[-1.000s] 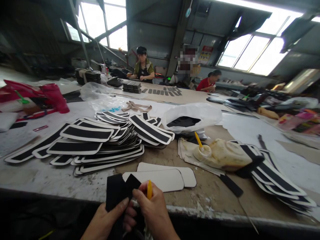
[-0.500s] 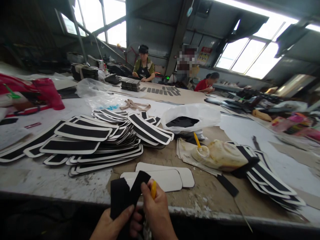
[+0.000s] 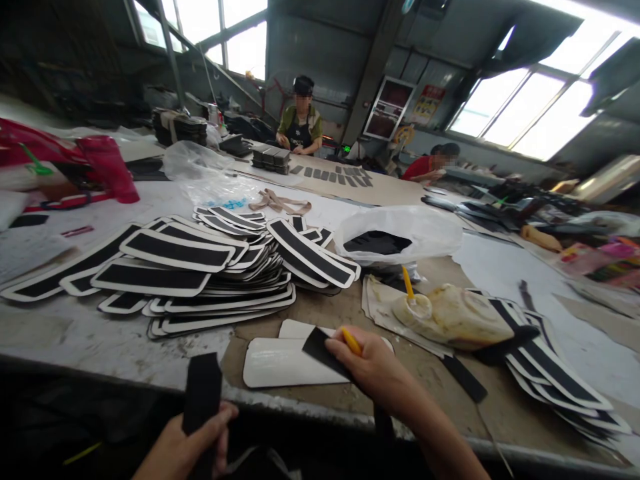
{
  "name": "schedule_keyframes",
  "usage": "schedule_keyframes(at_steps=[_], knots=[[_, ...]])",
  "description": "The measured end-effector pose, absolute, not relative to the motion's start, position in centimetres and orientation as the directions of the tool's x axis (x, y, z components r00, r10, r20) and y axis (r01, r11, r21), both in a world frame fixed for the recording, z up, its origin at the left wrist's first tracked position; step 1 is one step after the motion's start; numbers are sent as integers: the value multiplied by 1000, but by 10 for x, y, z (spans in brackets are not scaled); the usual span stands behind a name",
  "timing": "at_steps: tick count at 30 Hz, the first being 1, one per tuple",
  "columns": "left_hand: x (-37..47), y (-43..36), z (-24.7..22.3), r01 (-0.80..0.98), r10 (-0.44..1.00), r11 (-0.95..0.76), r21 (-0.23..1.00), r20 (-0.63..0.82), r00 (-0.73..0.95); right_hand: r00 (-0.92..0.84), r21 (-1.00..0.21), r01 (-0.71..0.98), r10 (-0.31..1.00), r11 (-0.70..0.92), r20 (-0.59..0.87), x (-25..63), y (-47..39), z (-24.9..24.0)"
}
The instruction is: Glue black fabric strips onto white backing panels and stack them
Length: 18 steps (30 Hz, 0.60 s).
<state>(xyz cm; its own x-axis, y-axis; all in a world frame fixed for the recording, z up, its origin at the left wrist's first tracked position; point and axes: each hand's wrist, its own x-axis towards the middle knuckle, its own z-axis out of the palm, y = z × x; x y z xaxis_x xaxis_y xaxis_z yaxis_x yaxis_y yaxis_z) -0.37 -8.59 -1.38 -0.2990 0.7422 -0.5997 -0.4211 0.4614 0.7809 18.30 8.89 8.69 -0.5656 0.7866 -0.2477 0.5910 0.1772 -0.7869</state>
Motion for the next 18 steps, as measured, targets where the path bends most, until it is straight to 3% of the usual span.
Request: schedule_keyframes(at_steps=[3,6,12,18], knots=[[-20,-66,-3,-450,674,423,786,-605,-423,-735,-663,625,597,413,-321,156,94,82],[-28,-47,2,-395,731,442,805,-579,-362,-771,-617,624,505,480,-387,126,97,68],[-38,-31,0,-383,776,502,775,-600,-197,-788,-617,614,431,492,-439,94,106,44],[-39,-21,0,-396,730,571,719,-665,-155,-781,-570,624,437,535,-446,91,108,34]])
